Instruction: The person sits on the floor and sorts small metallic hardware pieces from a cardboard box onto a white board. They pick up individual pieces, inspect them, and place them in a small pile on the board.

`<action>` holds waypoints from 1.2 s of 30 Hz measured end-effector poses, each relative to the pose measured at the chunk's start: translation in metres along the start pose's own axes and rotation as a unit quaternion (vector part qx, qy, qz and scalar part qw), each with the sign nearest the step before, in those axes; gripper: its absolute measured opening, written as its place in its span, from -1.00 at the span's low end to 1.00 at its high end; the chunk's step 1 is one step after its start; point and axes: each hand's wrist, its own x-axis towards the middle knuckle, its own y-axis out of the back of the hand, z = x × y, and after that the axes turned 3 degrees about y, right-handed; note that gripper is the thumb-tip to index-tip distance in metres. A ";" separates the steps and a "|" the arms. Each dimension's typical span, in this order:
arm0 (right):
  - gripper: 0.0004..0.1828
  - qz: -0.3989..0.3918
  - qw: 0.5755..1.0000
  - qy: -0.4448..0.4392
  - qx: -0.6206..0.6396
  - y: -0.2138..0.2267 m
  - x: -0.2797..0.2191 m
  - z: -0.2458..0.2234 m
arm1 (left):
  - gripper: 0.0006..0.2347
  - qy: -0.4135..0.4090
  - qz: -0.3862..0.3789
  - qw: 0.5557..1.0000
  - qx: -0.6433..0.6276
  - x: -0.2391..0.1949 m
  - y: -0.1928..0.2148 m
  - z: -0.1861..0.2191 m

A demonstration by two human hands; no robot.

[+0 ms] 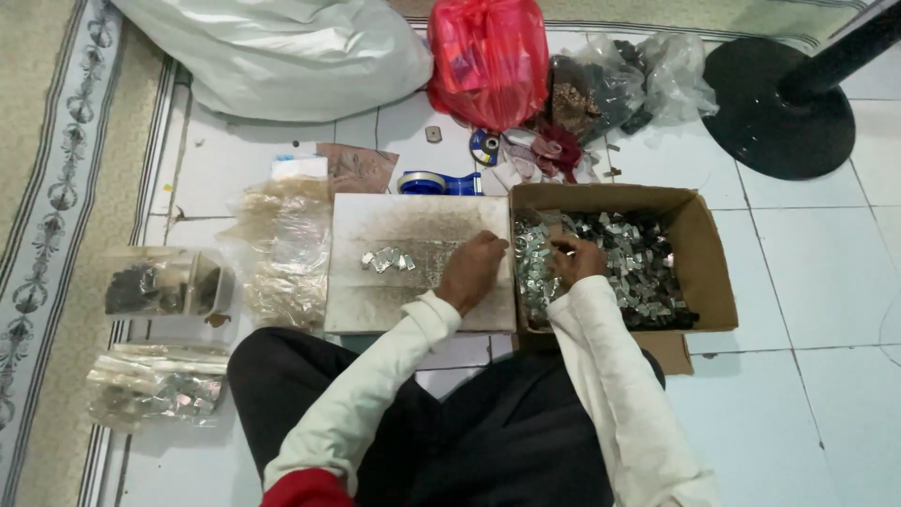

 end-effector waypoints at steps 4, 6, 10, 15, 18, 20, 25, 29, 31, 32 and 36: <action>-0.75 -0.054 0.994 -0.050 -0.080 0.000 0.003 0.019 | -0.86 0.078 -0.056 0.995 -0.021 0.051 -0.101 0.008; -0.64 -0.043 0.970 -0.219 0.099 -0.027 0.019 0.049 | -0.93 0.064 -0.074 0.992 0.085 0.068 -0.108 0.020; -0.79 -0.111 0.973 -0.061 -0.193 -0.032 -0.005 0.013 | -0.98 0.012 -0.073 0.981 0.178 0.095 -0.154 -0.014; -0.81 -0.105 0.948 0.024 -0.299 -0.068 0.019 0.069 | -0.81 -0.029 -0.179 0.906 0.383 0.097 -0.191 -0.035; -0.76 -0.126 0.947 0.011 -0.296 -0.074 0.021 0.073 | -0.81 -0.020 -0.185 0.881 0.436 0.087 -0.191 -0.021; -0.77 -0.121 0.959 -0.020 -0.254 -0.061 0.019 0.067 | -0.83 -0.014 -0.193 0.877 0.439 0.088 -0.198 -0.022; -0.81 -0.111 0.967 -0.125 -0.191 -0.040 0.023 0.055 | -0.79 0.012 -0.227 0.861 0.454 0.077 -0.203 -0.015; -0.77 0.011 0.976 -0.215 -0.017 -0.043 0.024 0.080 | -0.78 -0.039 -0.245 0.865 0.435 0.067 -0.202 -0.019; -0.76 0.038 0.971 -0.236 0.029 -0.038 0.026 0.071 | -0.80 -0.059 -0.248 0.865 0.432 0.068 -0.201 -0.022; -0.71 0.068 0.961 -0.255 0.087 -0.029 0.018 0.052 | -0.79 -0.051 -0.253 0.864 0.432 0.066 -0.200 -0.019; -0.63 0.092 0.939 -0.285 0.170 -0.027 0.015 0.058 | -0.82 -0.070 -0.263 0.856 0.440 0.062 -0.207 -0.026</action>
